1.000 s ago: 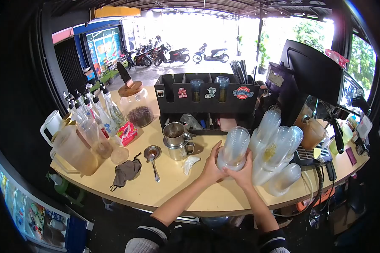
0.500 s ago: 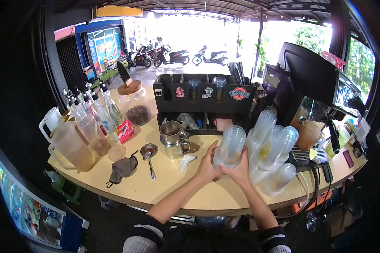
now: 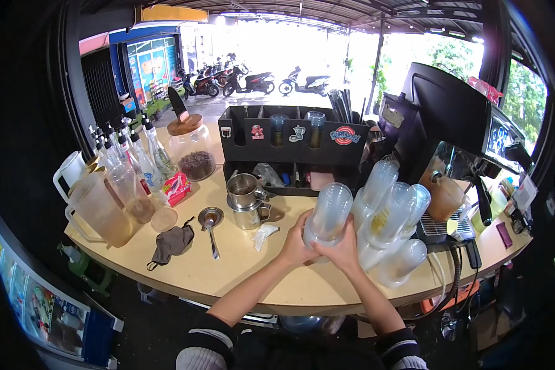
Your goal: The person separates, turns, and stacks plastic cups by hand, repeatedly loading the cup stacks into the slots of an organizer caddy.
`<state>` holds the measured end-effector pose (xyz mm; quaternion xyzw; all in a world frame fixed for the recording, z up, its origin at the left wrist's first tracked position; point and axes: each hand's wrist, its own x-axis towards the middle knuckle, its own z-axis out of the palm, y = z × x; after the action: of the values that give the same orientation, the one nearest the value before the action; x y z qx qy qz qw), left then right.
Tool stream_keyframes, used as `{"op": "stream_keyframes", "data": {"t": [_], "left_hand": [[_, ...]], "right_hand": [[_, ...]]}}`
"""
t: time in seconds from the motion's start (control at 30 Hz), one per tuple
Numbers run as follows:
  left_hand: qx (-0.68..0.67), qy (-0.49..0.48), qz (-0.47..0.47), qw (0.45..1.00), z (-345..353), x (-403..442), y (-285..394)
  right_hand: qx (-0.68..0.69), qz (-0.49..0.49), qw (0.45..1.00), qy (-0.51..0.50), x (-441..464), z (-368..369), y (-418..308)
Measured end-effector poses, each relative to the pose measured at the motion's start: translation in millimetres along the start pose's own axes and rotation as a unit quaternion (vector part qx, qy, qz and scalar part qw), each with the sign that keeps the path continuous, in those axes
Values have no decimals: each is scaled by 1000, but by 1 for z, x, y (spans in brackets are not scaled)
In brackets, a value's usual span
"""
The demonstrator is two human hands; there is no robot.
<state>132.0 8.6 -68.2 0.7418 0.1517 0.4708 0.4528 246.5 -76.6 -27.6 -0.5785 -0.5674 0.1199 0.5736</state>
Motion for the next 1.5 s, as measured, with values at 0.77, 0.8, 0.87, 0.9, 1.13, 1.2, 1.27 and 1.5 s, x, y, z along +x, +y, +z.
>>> {"op": "stream_keyframes", "data": {"t": [0.77,0.8,0.87,0.9,1.13,1.2,1.27,1.5], "left_hand": [[-52,-17,9,998,-21,10,21],[-56,22,35,998,-30,15,27],[-107,51,41,992,-45,20,65],[-99,78,101,987,-53,22,81],[47,141,74,986,-100,11,138],[-47,114,54,991,-116,6,138],[-39,110,71,991,-133,4,130],[-112,12,97,989,-160,13,118]], "right_hand": [[-77,-138,987,9,46,-35,-65],[-76,-140,987,11,46,-37,-73],[-210,-216,954,6,46,-39,-91],[-207,-217,954,4,44,-37,-99],[-225,-259,938,-46,38,-3,-132],[-24,-233,968,-84,37,-2,-137],[60,-188,979,-47,39,7,-132],[257,-25,956,-137,54,30,-132]]}}
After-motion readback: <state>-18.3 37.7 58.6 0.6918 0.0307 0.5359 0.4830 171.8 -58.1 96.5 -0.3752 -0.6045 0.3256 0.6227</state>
